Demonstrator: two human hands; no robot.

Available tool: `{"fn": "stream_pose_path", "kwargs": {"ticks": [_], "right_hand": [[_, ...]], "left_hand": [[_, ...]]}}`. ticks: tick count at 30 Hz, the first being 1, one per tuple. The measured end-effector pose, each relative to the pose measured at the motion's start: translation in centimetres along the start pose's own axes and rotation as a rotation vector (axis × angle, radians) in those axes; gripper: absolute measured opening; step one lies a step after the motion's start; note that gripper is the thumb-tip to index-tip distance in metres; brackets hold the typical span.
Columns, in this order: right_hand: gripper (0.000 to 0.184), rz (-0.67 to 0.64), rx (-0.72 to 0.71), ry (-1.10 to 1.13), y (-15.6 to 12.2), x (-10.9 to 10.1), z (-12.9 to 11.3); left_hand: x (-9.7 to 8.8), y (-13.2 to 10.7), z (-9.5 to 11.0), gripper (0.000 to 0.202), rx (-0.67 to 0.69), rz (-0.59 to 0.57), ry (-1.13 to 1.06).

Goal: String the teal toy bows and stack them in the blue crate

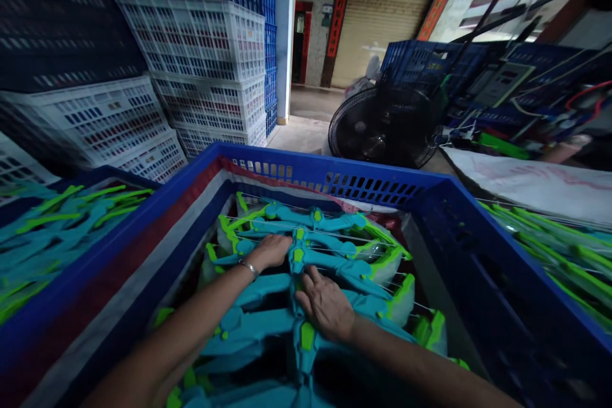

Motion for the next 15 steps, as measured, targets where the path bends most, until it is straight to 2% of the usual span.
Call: {"fn": "stream_pose_path", "kwargs": {"ticks": [4,7,9,12,13,15], "right_hand": [[0.037,0.018,0.047,-0.039,0.4,-0.8,-0.6],[0.05,-0.008,0.088,-0.106,-1.9,-3.0,-3.2],[0.051,-0.084,0.023,-0.119,-5.3,-4.7,-6.3],[0.027,-0.175,-0.109,-0.032,-12.8,-7.1,-11.8],[0.023,-0.154,-0.132,0.025,-15.6,-7.8,-13.3],[0.021,-0.032,-0.15,0.16,-21.3,-8.9,-15.4]], "left_hand": [[-0.5,-0.2,0.0,0.024,-0.006,-0.01,0.015],[-0.9,-0.3,0.1,0.028,-0.001,-0.018,0.03],[-1.1,-0.4,0.1,0.031,0.008,-0.027,0.033],[-1.2,-0.5,0.2,0.033,0.023,-0.027,0.022],[-1.2,-0.5,0.2,0.033,0.029,-0.024,0.013],[-1.1,-0.6,0.1,0.034,0.044,-0.004,-0.014]]}}
Point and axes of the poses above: each hand's wrist, its own y-axis towards the middle knuckle, its own x-axis out of the palm, z = x × y, the point moved 5 cm from there along y, towards the middle knuckle, and after that the axes turned 15 degrees about y, right-handed, at the moved point
